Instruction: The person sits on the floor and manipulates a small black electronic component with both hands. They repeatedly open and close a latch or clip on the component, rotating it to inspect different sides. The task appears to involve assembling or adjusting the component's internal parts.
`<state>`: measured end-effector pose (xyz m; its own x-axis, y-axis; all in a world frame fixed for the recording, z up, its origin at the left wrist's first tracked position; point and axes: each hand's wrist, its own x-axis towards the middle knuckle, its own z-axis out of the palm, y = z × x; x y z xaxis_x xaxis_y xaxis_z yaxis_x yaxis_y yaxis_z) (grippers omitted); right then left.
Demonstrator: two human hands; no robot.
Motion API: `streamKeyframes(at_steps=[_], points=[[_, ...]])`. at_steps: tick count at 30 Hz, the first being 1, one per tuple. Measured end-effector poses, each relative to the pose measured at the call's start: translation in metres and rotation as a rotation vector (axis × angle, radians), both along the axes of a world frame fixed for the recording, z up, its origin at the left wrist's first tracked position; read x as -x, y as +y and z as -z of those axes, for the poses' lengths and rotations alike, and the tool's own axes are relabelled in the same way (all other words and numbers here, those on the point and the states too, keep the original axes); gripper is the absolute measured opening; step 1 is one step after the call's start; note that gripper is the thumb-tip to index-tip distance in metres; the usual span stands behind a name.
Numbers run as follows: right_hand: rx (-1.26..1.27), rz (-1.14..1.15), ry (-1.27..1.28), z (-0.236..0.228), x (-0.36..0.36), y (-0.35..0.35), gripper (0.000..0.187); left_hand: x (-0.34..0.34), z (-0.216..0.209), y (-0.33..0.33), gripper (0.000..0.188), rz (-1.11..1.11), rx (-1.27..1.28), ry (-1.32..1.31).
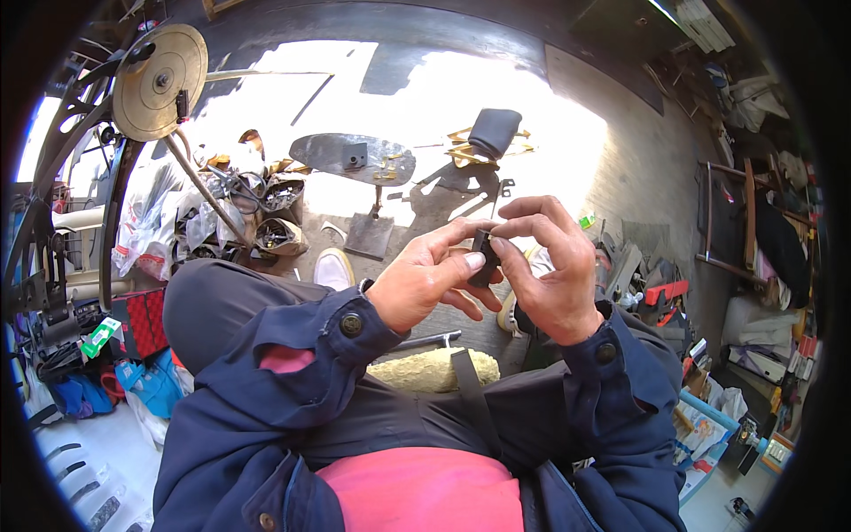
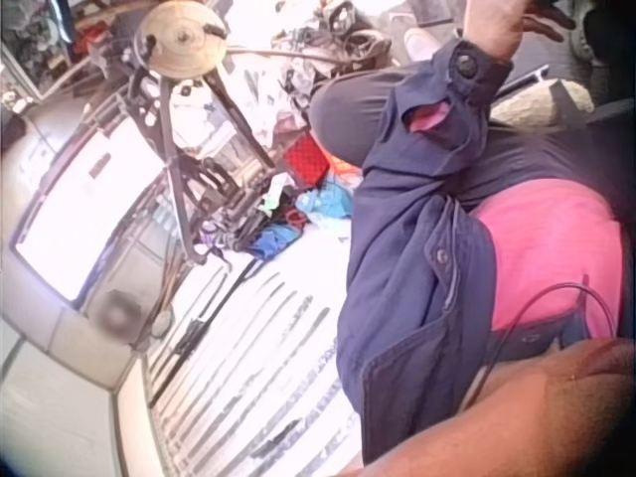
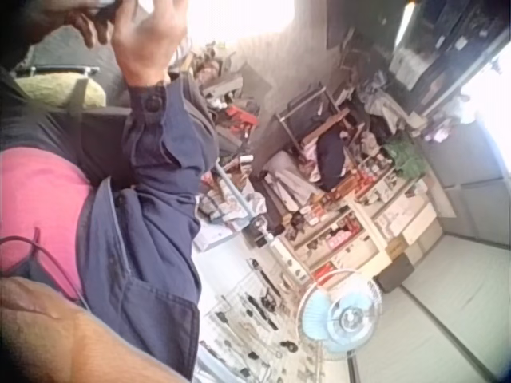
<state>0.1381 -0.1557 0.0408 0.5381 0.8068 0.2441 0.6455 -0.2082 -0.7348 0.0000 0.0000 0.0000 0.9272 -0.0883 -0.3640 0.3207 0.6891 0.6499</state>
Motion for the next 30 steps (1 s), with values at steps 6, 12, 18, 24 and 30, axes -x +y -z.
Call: streamKeyframes(at_steps=[6, 12, 18, 24, 30], points=[[-0.014, -0.028, -0.102, 0.0033, 0.0007, 0.0008, 0.017, 0.0021, -0.0004, -0.0005, 0.049, -0.005, -0.013, 0.004], [-0.01, -0.054, -0.233, 0.0032, -0.0019, 0.0021, 0.019, 0.0006, 0.0007, -0.0026, 0.048, -0.011, -0.056, 0.001], [0.027, -0.079, -0.26, 0.0012, -0.0027, 0.0015, 0.017, 0.0006, 0.0027, -0.0051, 0.047, -0.004, -0.126, 0.022], [0.033, -0.1, -0.224, 0.0039, -0.004, 0.001, 0.015, 0.001, 0.0035, -0.0055, 0.044, 0.012, -0.144, 0.025], [0.028, -0.112, -0.202, 0.0076, -0.0048, 0.0001, 0.015, 0.0009, 0.0054, -0.0039, 0.042, 0.037, -0.128, 0.017]])
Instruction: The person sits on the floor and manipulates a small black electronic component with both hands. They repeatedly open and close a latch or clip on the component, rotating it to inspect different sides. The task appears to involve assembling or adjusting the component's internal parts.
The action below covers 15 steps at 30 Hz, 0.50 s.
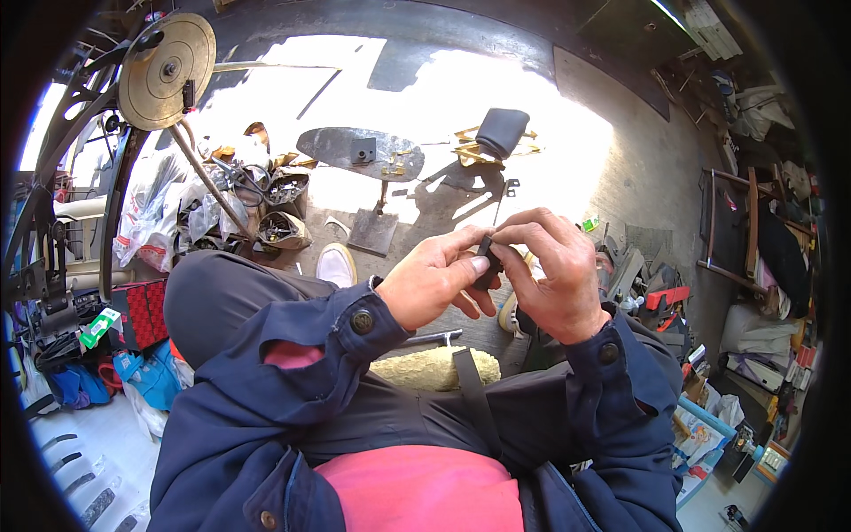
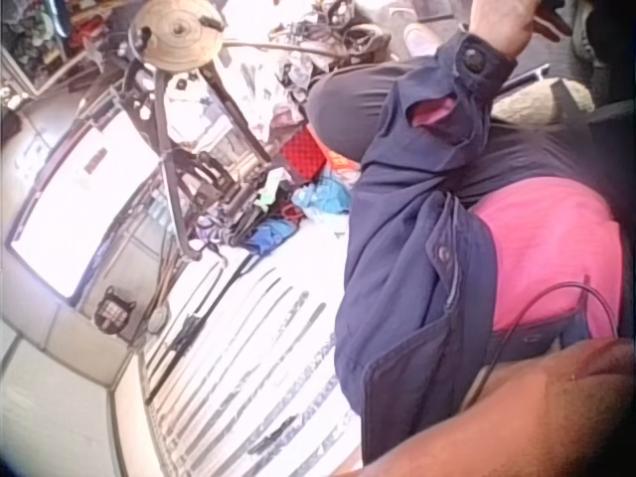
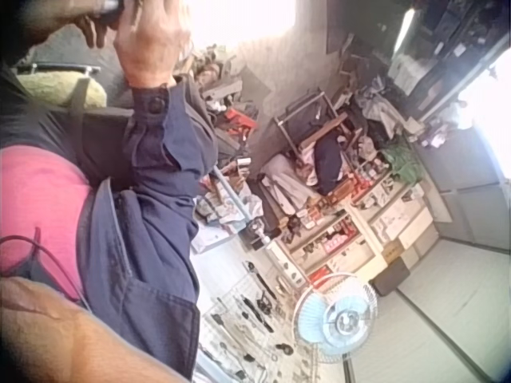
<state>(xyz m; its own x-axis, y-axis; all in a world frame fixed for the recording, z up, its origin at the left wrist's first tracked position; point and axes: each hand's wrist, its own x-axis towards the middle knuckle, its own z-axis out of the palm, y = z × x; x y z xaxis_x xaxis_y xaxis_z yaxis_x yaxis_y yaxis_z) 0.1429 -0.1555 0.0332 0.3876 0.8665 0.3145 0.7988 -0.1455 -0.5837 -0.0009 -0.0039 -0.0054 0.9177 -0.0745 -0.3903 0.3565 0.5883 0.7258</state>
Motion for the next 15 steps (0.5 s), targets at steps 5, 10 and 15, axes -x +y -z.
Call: streamKeyframes(at_steps=[5, 10, 15], points=[[0.028, -0.002, 0.019, 0.002, -0.001, 0.0, 0.016, 0.001, 0.002, 0.002, 0.041, 0.022, 0.034, -0.011], [0.03, 0.115, 0.398, -0.005, 0.001, -0.003, 0.013, 0.001, 0.001, 0.008, 0.05, 0.051, 0.033, -0.038], [0.009, 0.116, 0.536, -0.009, -0.003, -0.004, 0.018, 0.001, -0.003, 0.008, 0.049, 0.009, -0.016, -0.065]])
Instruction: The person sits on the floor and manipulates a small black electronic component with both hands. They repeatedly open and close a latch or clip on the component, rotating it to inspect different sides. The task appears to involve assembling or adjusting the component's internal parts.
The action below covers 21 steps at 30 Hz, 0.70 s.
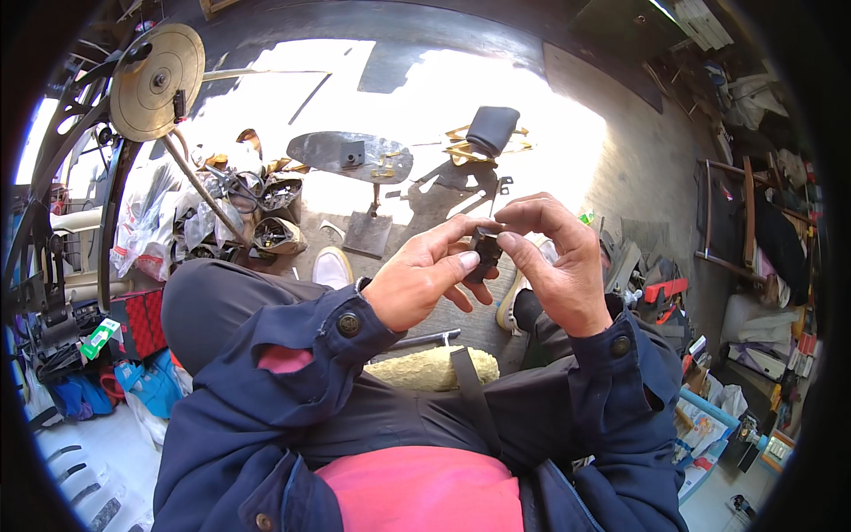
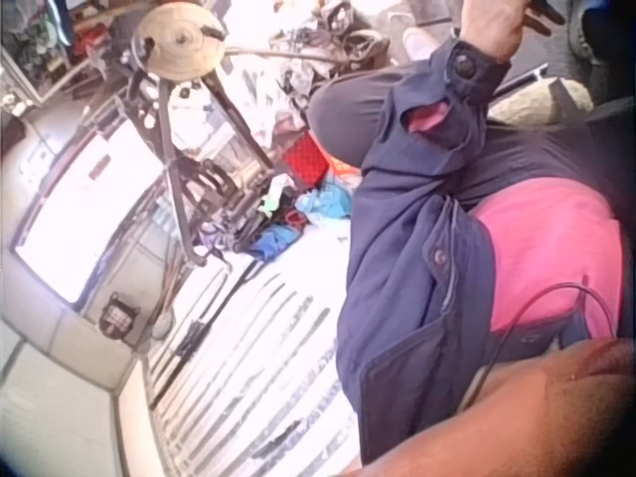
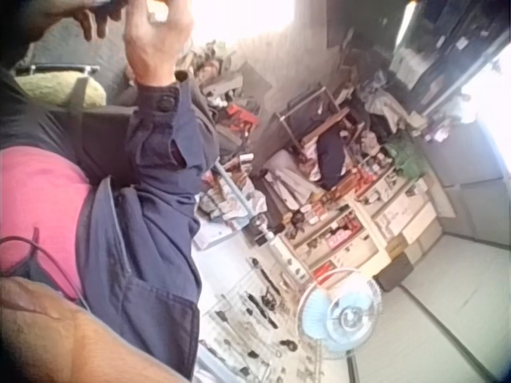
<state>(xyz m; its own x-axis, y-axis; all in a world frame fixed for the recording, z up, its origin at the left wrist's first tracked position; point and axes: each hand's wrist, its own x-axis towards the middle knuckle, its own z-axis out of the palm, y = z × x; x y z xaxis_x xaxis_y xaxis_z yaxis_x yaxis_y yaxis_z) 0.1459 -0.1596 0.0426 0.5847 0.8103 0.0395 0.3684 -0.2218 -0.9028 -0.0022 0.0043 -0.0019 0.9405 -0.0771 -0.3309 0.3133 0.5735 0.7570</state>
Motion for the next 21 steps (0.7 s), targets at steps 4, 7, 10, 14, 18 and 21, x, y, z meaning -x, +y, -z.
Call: streamKeyframes(at_steps=[4, 7, 10, 14, 18, 21], points=[[-0.028, -0.003, -0.017, 0.0012, 0.0021, -0.0008, 0.02, -0.0009, -0.0019, -0.0013, 0.044, -0.043, 0.008, -0.019], [-0.013, -0.007, -0.064, 0.0024, 0.0018, -0.0015, 0.021, -0.0018, -0.0034, -0.0024, 0.044, -0.051, -0.039, -0.044], [-0.01, 0.002, -0.06, 0.0034, 0.0036, -0.0018, 0.021, -0.0022, -0.0039, -0.0038, 0.042, -0.062, -0.068, -0.045], [-0.009, -0.014, -0.075, 0.0022, 0.0063, -0.0012, 0.02, -0.0024, -0.0026, -0.0054, 0.037, -0.08, -0.125, -0.05], [0.01, -0.012, -0.08, -0.0017, 0.0082, -0.0017, 0.019, -0.0016, -0.0027, -0.0062, 0.033, -0.088, -0.129, -0.041], [0.008, -0.014, -0.07, -0.0017, 0.0081, -0.0015, 0.02, -0.0011, -0.0036, -0.0064, 0.032, -0.088, -0.146, -0.04]])
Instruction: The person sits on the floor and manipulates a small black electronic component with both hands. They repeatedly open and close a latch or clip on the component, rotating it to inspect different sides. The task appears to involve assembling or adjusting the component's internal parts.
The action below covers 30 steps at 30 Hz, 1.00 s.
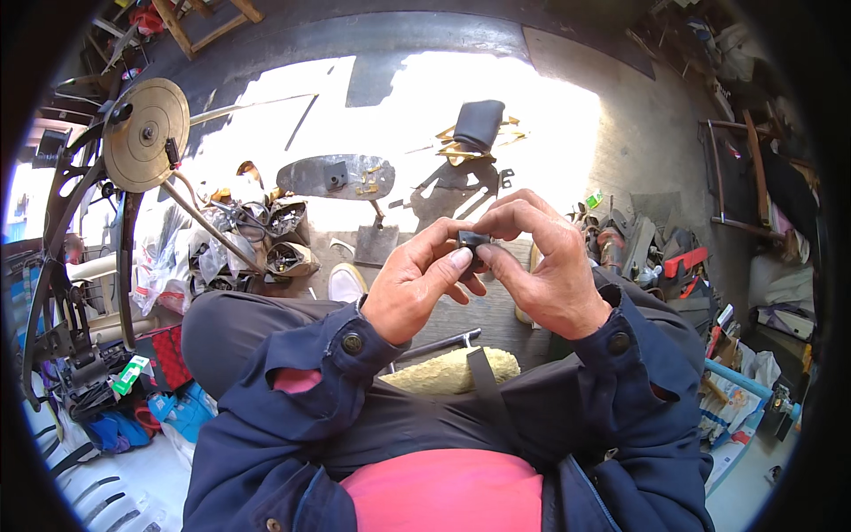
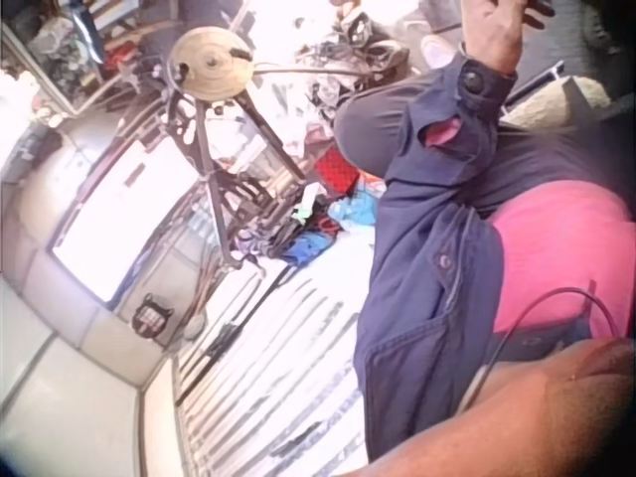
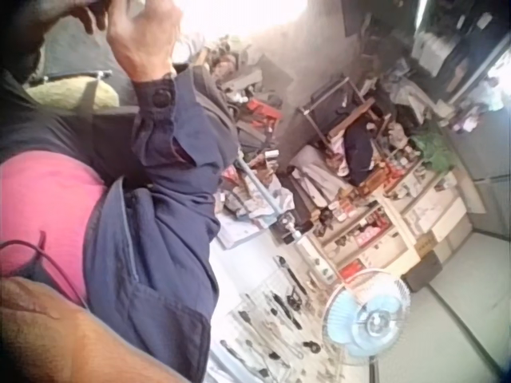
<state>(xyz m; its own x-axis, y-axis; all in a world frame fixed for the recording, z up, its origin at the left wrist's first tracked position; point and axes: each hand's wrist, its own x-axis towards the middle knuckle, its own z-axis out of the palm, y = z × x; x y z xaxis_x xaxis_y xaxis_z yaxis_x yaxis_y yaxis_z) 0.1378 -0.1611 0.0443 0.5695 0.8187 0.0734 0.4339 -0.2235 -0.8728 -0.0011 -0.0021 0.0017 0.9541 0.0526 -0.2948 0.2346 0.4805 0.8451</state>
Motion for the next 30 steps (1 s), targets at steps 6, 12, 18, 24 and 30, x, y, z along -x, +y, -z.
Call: streamKeyframes(at_steps=[6, 12, 18, 24, 30], points=[[-0.027, -0.013, -0.042, 0.001, 0.0, 0.0, 0.019, 0.0, -0.001, -0.001, 0.03, -0.008, -0.061, -0.012], [-0.007, -0.017, -0.041, 0.002, 0.003, 0.0, 0.017, 0.001, -0.003, -0.002, 0.03, -0.022, -0.068, -0.005], [0.0, -0.02, -0.025, 0.003, 0.003, -0.001, 0.019, 0.001, -0.003, 0.0, 0.034, -0.011, 0.001, 0.046], [0.021, 0.075, 0.196, 0.006, 0.004, 0.001, 0.016, -0.001, 0.0, 0.003, 0.041, 0.018, 0.148, 0.086], [0.074, 0.143, 0.486, 0.011, 0.002, -0.002, 0.015, 0.0, 0.003, 0.008, 0.049, 0.063, 0.249, 0.095]])
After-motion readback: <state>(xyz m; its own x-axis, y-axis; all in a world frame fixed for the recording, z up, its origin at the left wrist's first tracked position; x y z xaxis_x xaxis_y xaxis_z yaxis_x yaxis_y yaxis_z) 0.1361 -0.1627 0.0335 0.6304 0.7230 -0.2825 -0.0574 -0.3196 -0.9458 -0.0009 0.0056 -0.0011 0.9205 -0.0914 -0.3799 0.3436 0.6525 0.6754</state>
